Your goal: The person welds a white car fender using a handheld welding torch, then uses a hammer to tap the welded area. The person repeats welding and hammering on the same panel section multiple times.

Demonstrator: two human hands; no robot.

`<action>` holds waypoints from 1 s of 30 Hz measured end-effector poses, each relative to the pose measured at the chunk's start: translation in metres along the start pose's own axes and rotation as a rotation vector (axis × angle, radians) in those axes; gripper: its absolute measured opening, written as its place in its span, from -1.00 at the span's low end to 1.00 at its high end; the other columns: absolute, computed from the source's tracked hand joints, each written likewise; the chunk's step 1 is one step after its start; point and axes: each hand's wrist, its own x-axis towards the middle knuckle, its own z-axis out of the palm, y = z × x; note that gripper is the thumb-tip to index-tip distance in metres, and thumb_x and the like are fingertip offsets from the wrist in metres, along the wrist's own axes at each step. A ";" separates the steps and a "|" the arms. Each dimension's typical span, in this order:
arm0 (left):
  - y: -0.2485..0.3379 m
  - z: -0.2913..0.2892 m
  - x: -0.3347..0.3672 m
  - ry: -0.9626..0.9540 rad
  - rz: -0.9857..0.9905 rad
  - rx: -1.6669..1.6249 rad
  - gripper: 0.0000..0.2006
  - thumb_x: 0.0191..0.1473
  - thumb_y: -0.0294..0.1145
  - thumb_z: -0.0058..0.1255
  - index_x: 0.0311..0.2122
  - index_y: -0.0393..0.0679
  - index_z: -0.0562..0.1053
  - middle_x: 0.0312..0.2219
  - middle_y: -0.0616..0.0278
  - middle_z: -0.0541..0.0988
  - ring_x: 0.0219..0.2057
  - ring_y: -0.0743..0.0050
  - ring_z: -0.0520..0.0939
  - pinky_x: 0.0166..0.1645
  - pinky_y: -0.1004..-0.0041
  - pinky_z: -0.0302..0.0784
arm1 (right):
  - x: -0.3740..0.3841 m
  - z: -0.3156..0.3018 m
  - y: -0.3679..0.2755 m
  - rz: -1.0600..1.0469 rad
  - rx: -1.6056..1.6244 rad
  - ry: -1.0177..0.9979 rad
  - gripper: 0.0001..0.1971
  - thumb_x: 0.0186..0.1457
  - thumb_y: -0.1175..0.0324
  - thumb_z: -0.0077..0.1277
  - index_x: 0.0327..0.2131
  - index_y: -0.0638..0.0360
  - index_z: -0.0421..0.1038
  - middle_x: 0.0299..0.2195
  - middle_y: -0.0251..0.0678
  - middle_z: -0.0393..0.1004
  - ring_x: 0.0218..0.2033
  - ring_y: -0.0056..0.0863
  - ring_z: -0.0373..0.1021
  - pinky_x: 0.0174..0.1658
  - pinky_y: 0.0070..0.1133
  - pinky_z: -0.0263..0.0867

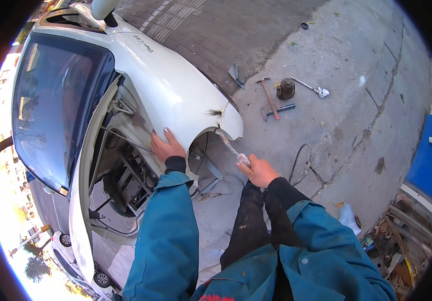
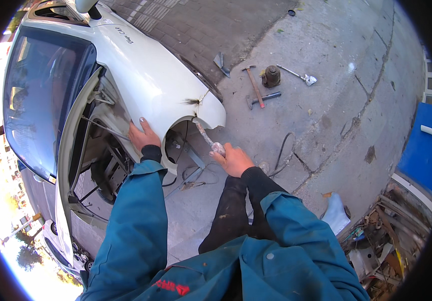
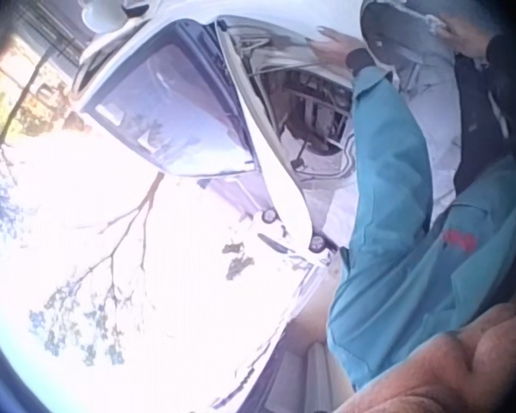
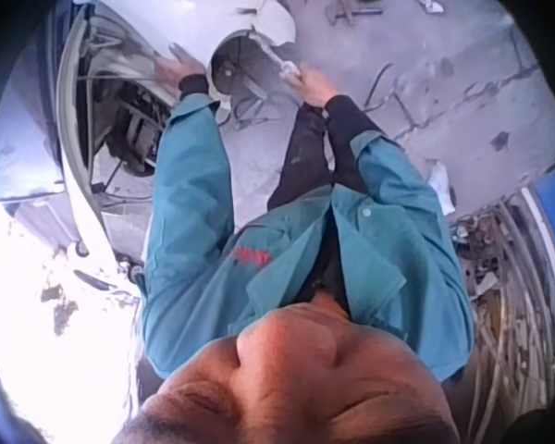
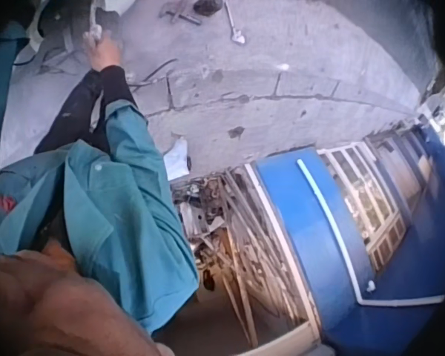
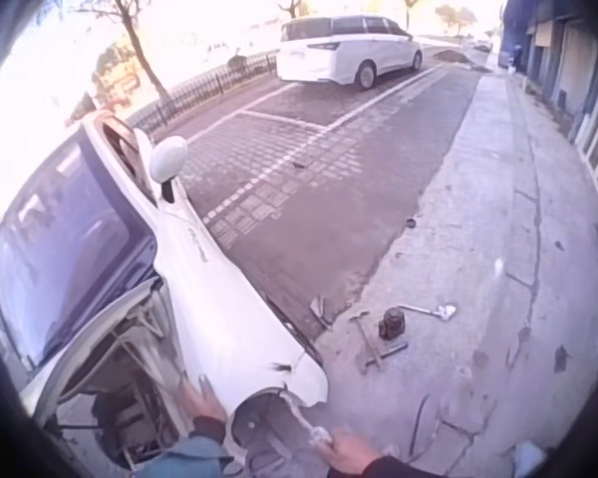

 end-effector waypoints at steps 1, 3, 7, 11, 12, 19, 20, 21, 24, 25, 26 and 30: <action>0.000 -0.001 -0.001 0.005 0.011 0.007 -0.36 0.43 0.02 0.01 0.29 -0.43 0.38 0.17 -0.33 0.51 0.23 -0.36 0.44 0.35 -0.09 0.30 | 0.000 0.001 -0.002 0.005 0.005 -0.008 -0.32 0.40 -0.29 -0.01 -0.08 0.34 0.35 -0.29 0.27 0.63 -0.17 0.34 0.56 -0.06 0.00 0.45; 0.001 -0.003 -0.001 0.000 0.000 0.003 -0.36 0.43 0.01 0.02 0.28 -0.43 0.38 0.18 -0.33 0.51 0.23 -0.36 0.45 0.35 -0.09 0.31 | 0.000 0.003 -0.005 0.012 0.015 -0.025 -0.31 0.40 -0.29 -0.01 -0.08 0.34 0.35 -0.26 0.27 0.63 -0.14 0.33 0.56 -0.06 -0.01 0.45; 0.002 -0.002 -0.002 0.006 0.012 -0.022 -0.37 0.42 -0.01 0.03 0.28 -0.43 0.38 0.17 -0.33 0.51 0.22 -0.36 0.46 0.33 -0.09 0.32 | 0.002 0.009 -0.011 0.016 0.006 -0.015 -0.30 0.41 -0.31 -0.03 -0.09 0.34 0.35 -0.26 0.27 0.64 -0.14 0.32 0.57 -0.06 -0.01 0.46; 0.003 -0.002 -0.002 -0.007 -0.005 -0.001 -0.37 0.42 -0.03 0.03 0.29 -0.45 0.37 0.17 -0.34 0.51 0.22 -0.37 0.45 0.33 -0.10 0.33 | 0.002 0.010 -0.016 0.038 0.012 0.008 -0.29 0.41 -0.31 -0.04 -0.09 0.35 0.35 -0.26 0.25 0.64 -0.15 0.30 0.57 -0.06 -0.02 0.46; 0.003 -0.002 -0.002 -0.011 -0.004 -0.001 -0.37 0.42 -0.03 0.03 0.29 -0.45 0.36 0.17 -0.34 0.51 0.22 -0.37 0.45 0.33 -0.10 0.33 | 0.002 0.010 -0.017 0.053 0.014 0.010 -0.29 0.41 -0.31 -0.04 -0.10 0.35 0.35 -0.26 0.25 0.64 -0.15 0.30 0.57 -0.06 -0.02 0.46; 0.007 -0.005 -0.003 -0.019 0.010 -0.001 -0.37 0.43 -0.04 0.01 0.30 -0.46 0.35 0.19 -0.35 0.49 0.23 -0.38 0.44 0.34 -0.10 0.33 | 0.002 0.013 -0.020 0.063 0.008 0.030 -0.31 0.41 -0.29 -0.02 -0.12 0.36 0.37 -0.28 0.28 0.63 -0.17 0.31 0.57 -0.07 -0.02 0.46; 0.007 -0.005 -0.003 -0.029 -0.009 -0.003 -0.37 0.43 -0.04 0.01 0.30 -0.46 0.35 0.20 -0.35 0.49 0.24 -0.38 0.44 0.34 -0.10 0.33 | 0.003 0.015 -0.020 0.066 0.016 0.039 -0.31 0.41 -0.29 -0.02 -0.12 0.36 0.37 -0.28 0.28 0.63 -0.17 0.31 0.57 -0.07 -0.01 0.45; 0.008 -0.006 -0.003 -0.037 -0.018 -0.008 -0.36 0.43 -0.04 0.00 0.30 -0.46 0.34 0.20 -0.35 0.48 0.24 -0.38 0.44 0.34 -0.10 0.33 | 0.004 0.016 -0.020 0.081 0.025 0.041 -0.31 0.41 -0.28 -0.02 -0.12 0.36 0.37 -0.28 0.28 0.63 -0.17 0.31 0.57 -0.07 -0.01 0.45; 0.008 -0.008 -0.003 -0.057 -0.020 -0.014 -0.36 0.43 -0.03 0.00 0.31 -0.47 0.34 0.20 -0.36 0.48 0.25 -0.38 0.44 0.35 -0.10 0.33 | 0.008 0.016 -0.020 0.080 0.030 0.055 -0.32 0.41 -0.27 -0.02 -0.12 0.37 0.37 -0.28 0.28 0.63 -0.17 0.32 0.57 -0.07 -0.01 0.45; 0.009 -0.008 -0.003 -0.053 -0.003 -0.024 -0.36 0.44 -0.03 -0.01 0.31 -0.47 0.34 0.20 -0.36 0.48 0.25 -0.38 0.44 0.35 -0.10 0.33 | 0.009 0.015 -0.020 0.068 0.012 0.052 -0.32 0.41 -0.27 -0.01 -0.12 0.37 0.37 -0.28 0.28 0.63 -0.17 0.32 0.57 -0.07 -0.02 0.46; 0.009 -0.008 -0.002 -0.059 -0.019 -0.013 -0.36 0.44 -0.03 -0.01 0.31 -0.47 0.34 0.20 -0.36 0.48 0.25 -0.38 0.44 0.35 -0.10 0.33 | 0.010 0.014 -0.021 0.061 0.000 0.056 -0.32 0.41 -0.26 -0.01 -0.11 0.38 0.37 -0.28 0.28 0.63 -0.17 0.32 0.57 -0.07 -0.02 0.46; 0.010 -0.008 -0.002 -0.047 -0.009 0.001 -0.37 0.43 -0.04 -0.01 0.30 -0.47 0.34 0.20 -0.36 0.48 0.24 -0.38 0.44 0.34 -0.10 0.33 | 0.011 0.012 -0.024 0.101 -0.026 0.071 -0.32 0.40 -0.25 0.02 -0.10 0.39 0.39 -0.29 0.28 0.63 -0.15 0.31 0.58 -0.06 -0.03 0.47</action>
